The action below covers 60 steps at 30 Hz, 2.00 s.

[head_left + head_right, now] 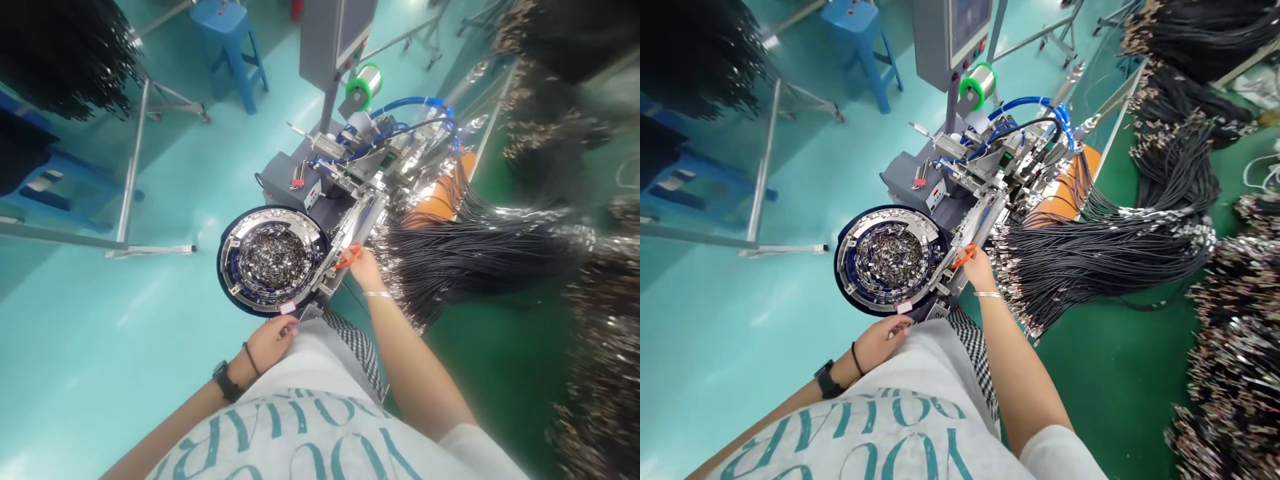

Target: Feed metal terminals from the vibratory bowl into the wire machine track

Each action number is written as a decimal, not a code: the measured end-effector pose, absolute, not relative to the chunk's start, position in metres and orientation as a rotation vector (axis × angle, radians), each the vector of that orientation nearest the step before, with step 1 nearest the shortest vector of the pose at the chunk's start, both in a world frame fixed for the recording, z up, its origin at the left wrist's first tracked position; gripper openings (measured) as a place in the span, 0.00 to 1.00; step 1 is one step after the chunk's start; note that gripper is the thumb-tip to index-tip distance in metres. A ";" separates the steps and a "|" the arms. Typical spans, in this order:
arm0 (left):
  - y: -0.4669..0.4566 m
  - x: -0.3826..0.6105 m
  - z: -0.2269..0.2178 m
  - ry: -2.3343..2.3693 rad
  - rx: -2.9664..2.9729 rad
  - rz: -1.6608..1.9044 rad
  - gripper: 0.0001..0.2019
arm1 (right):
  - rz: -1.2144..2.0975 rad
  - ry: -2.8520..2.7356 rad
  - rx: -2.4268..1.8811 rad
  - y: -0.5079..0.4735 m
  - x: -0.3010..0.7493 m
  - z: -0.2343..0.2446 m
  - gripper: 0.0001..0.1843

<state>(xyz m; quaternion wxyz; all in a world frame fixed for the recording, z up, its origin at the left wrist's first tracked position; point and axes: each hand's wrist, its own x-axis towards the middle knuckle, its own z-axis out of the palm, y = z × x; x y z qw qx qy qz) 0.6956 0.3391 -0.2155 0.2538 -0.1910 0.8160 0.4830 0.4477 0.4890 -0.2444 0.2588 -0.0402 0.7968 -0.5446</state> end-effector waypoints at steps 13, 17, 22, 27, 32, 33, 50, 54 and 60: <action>0.366 0.641 -0.229 2.415 -0.611 0.826 0.26 | -1.252 2.147 -0.425 0.482 0.418 -0.233 0.07; 0.366 0.639 -0.229 2.438 -0.655 0.696 0.24 | -1.220 2.076 -0.432 0.482 0.410 -0.239 0.08; 0.370 0.633 -0.228 2.509 -0.622 0.520 0.22 | -1.253 1.997 -0.433 0.483 0.408 -0.241 0.10; 0.371 0.624 -0.225 2.463 -0.588 0.484 0.25 | -1.296 2.030 -0.350 0.488 0.405 -0.244 0.11; 0.372 0.616 -0.228 2.388 -0.612 0.410 0.30 | -1.329 1.915 -0.379 0.489 0.406 -0.263 0.15; 0.372 0.616 -0.228 2.398 -0.608 0.417 0.29 | -1.360 1.883 -0.346 0.489 0.407 -0.267 0.15; 0.375 0.623 -0.228 2.529 -0.587 0.587 0.22 | -1.381 2.031 -0.346 0.490 0.409 -0.268 0.14; 0.376 0.623 -0.227 2.561 -0.588 0.570 0.22 | -1.300 2.046 -0.355 0.484 0.415 -0.274 0.15; 0.374 0.624 -0.223 2.570 -0.576 0.553 0.21 | -1.272 2.126 -0.357 0.484 0.417 -0.266 0.15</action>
